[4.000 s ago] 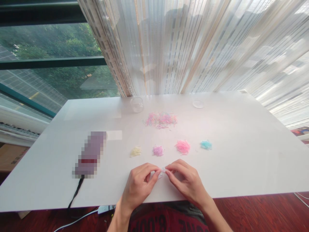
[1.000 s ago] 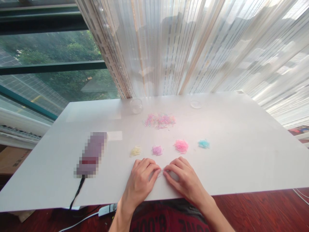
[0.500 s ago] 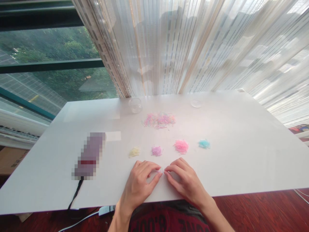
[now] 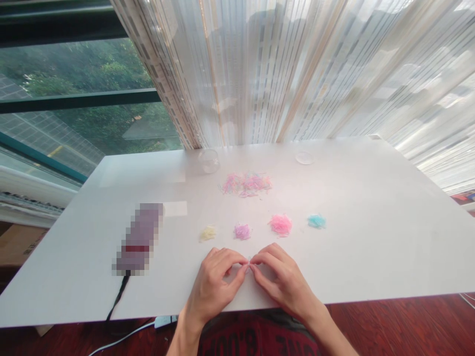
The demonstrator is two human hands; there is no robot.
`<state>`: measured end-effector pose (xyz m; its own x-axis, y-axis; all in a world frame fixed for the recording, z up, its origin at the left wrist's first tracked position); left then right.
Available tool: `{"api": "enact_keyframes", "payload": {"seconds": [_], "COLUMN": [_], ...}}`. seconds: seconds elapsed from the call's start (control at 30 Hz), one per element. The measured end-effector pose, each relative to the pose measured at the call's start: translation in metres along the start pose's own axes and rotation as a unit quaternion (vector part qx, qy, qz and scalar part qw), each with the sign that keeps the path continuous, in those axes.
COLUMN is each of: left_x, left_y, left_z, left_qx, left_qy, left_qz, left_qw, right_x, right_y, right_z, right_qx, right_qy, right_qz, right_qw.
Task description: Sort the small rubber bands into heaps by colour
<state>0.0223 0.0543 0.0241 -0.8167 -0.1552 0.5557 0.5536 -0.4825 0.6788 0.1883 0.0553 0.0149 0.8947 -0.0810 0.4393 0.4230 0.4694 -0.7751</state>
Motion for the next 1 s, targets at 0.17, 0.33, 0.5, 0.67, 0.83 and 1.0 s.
{"api": "enact_keyframes", "payload": {"seconds": [0.17,0.33,0.5,0.67,0.83,1.0], "left_x": [0.0007,0.0015,-0.0002,-0.0008,-0.0001,0.0002], "left_y": [-0.0003,0.0010,-0.0002,-0.0001,0.0009,0.0014], "left_z": [0.0003,0.0006,-0.0002,0.0003,0.0006,-0.0001], "left_qx": [0.005,0.000,0.000,0.000,0.003,0.004], "left_qy": [0.004,0.007,0.000,0.001,-0.003,-0.005], "left_qz": [-0.001,-0.008,-0.008,-0.008,-0.007,-0.003], "left_qw": [1.000,1.000,1.000,1.000,1.000,1.000], "right_x": [0.0005,0.0010,0.0015,0.0026,0.0029,0.0041], "right_y": [0.0015,-0.0007,-0.0005,0.0011,0.0025,0.0026], "right_z": [0.0016,0.0018,0.0021,0.0019,0.0006,0.0005], "right_qx": [-0.011,-0.001,-0.006,-0.023,-0.040,-0.048], "right_qy": [0.005,0.004,0.001,0.004,0.001,0.004], "right_qz": [0.013,0.020,0.025,0.040,0.043,0.045], "right_qw": [1.000,1.000,1.000,0.999,0.998,0.998]}}
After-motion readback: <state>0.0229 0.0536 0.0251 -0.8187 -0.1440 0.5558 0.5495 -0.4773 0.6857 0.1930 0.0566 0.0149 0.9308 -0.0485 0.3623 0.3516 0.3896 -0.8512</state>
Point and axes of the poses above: each hand's wrist, its own z-axis towards the middle knuckle, its own x-axis out of the back of the hand, y = z × x, the point moved 6 cm from there along z, towards the middle knuckle, and after that the axes turned 13 degrees about y, right-handed, at the moved point
